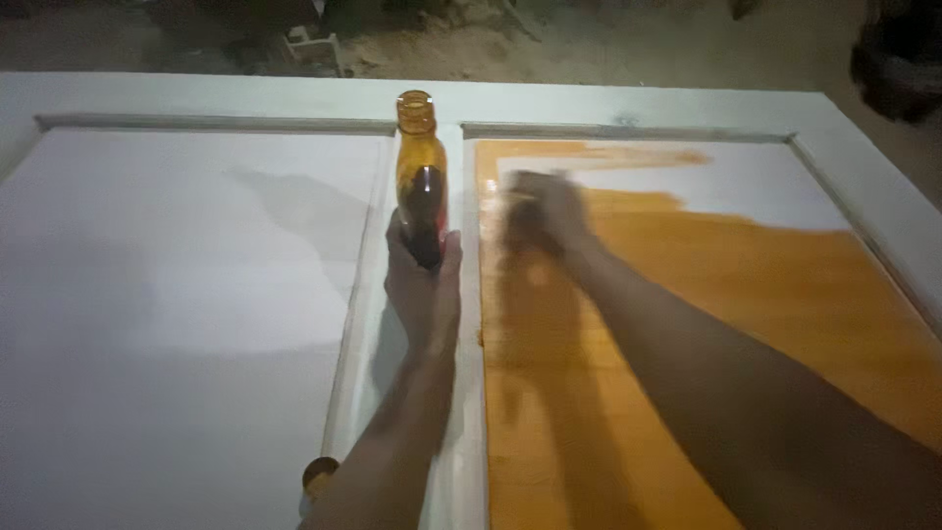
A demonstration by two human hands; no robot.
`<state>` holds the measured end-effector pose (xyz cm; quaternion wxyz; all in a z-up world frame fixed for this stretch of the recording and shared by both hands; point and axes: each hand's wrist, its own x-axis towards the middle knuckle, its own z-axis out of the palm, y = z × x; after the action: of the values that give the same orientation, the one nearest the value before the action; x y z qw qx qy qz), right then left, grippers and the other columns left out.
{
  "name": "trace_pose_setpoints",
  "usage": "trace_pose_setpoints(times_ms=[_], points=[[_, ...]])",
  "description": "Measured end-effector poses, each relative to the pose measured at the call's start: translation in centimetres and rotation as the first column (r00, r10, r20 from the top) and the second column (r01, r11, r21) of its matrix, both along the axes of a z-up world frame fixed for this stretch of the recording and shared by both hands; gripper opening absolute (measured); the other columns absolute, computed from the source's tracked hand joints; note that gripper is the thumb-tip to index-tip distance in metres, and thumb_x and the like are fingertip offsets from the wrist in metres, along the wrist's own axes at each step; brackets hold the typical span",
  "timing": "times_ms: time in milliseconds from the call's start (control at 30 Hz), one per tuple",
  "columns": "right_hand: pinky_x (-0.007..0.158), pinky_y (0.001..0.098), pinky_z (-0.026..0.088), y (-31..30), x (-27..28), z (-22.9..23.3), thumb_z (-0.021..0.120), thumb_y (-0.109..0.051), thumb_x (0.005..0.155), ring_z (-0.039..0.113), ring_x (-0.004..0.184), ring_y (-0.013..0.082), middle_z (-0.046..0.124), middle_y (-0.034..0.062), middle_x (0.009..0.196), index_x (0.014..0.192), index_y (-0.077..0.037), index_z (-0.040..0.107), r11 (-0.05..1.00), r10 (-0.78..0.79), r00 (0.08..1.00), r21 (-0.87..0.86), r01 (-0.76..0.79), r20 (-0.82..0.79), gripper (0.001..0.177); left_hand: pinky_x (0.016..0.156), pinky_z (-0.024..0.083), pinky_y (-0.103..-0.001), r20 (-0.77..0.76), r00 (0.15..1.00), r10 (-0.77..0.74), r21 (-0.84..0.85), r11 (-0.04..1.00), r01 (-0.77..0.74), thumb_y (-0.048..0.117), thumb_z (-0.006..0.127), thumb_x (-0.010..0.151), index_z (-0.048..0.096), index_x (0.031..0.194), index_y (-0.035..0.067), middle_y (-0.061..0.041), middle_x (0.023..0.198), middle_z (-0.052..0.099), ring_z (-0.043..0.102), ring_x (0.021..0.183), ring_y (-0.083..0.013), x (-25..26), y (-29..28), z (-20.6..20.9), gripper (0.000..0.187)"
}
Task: The person applies varnish to a wooden door panel using a brush after pouring the liquid from a bottle.
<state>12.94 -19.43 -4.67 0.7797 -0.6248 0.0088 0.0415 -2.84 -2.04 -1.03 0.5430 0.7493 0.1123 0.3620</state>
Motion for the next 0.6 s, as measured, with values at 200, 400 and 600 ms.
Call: trace_pose_setpoints(times_ms=[200,400,600], points=[[0.065,0.0343,0.059,-7.8,0.1,1.4,0.061,-0.016,0.096,0.069,0.068,0.0159,0.072,0.0095,0.089,0.114,0.001,0.072,0.940,0.330,0.849,-0.224,-0.256,0.413,0.028,0.096,0.055,-0.038,-0.048,0.992,-0.113,-0.061,0.992,0.110,0.032,0.075,0.085,0.050,0.141,0.006,-0.015,0.122,0.072,0.072,0.111,-0.0251,-0.4,-0.3,1.3,0.066],[0.059,0.0415,0.062,-16.8,1.0,2.4,0.069,-0.031,0.091,0.068,0.057,0.0236,0.070,0.0137,0.079,0.101,-0.006,0.071,0.231,-0.120,0.962,-0.935,0.269,0.246,0.027,0.096,0.053,-0.039,-0.050,0.997,-0.061,-0.044,0.997,0.059,0.029,0.077,0.086,0.047,0.145,0.006,-0.016,0.127,0.069,0.070,0.114,-0.0266,-0.3,-0.5,1.2,0.070],[0.086,0.0414,0.053,0.1,2.3,0.0,0.061,-0.039,0.107,0.066,0.087,0.0270,0.070,0.0082,0.094,0.098,-0.010,0.076,0.664,0.021,0.943,-0.710,0.235,0.331,0.034,0.096,0.055,-0.039,-0.059,0.997,-0.058,-0.056,0.997,0.054,0.029,0.075,0.087,0.049,0.145,0.010,-0.015,0.124,0.071,0.072,0.112,-0.0256,-0.4,-0.7,1.2,0.066]])
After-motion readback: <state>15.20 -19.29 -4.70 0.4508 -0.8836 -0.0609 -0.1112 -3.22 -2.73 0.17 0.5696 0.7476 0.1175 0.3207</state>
